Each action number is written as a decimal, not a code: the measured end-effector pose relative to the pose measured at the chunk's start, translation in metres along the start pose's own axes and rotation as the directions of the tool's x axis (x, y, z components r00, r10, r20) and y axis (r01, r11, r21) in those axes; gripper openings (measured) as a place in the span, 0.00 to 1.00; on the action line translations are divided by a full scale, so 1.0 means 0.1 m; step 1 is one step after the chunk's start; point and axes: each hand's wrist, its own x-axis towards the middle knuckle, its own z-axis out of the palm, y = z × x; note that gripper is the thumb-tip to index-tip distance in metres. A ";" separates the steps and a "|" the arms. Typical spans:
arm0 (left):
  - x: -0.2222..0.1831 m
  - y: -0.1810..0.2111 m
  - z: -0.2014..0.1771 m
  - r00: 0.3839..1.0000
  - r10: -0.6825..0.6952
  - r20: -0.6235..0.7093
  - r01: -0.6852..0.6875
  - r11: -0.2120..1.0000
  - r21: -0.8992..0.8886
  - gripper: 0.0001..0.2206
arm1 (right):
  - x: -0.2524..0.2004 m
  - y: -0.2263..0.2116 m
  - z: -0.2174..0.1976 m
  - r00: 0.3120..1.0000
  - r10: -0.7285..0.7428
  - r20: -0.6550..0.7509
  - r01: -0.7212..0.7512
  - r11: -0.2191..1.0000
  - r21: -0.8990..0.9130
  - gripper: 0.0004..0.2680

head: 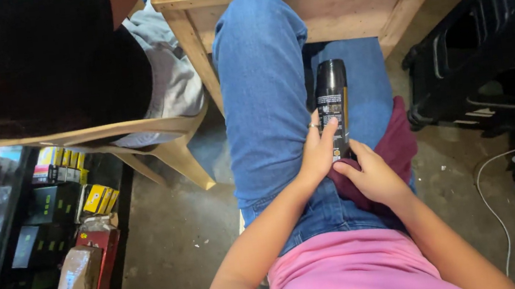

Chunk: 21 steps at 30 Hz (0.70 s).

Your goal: Wiping and cleaning a spray can with a cloth.

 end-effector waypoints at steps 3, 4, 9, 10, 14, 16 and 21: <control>0.02 -0.05 0.02 1.000 0.001 -0.026 -0.002 1.000 -0.007 0.27 | -0.01 -0.01 -0.01 0.998 -0.038 -0.052 0.037 0.999 -0.011 0.22; 0.02 -0.05 0.02 0.999 -0.005 -0.035 0.005 1.000 -0.009 0.27 | 0.01 0.06 -0.02 0.995 -0.062 -0.080 0.060 0.998 -0.020 0.19; 0.01 -0.02 0.02 1.000 -0.003 -0.006 0.003 1.000 -0.026 0.26 | 0.00 0.10 -0.13 0.990 -0.093 -0.109 0.097 0.995 0.035 0.16; 0.02 -0.04 0.03 1.000 -0.006 -0.005 0.006 1.000 -0.025 0.26 | 0.01 0.10 -0.15 0.990 -0.123 -0.063 0.125 0.991 0.043 0.19; -0.03 0.01 0.04 1.000 -0.013 -0.003 0.013 1.000 -0.015 0.26 | -0.04 0.01 -0.24 0.981 -0.192 0.026 0.190 0.979 0.074 0.24; -0.01 -0.01 0.04 1.000 -0.015 -0.002 0.015 1.000 -0.012 0.26 | -0.01 0.13 -0.22 0.978 -0.205 0.030 0.201 0.975 0.099 0.24; -0.14 0.19 0.07 0.999 -0.049 0.014 0.050 0.996 -0.073 0.27 | 0.04 0.39 -0.19 0.976 -0.215 0.034 0.206 0.963 0.174 0.24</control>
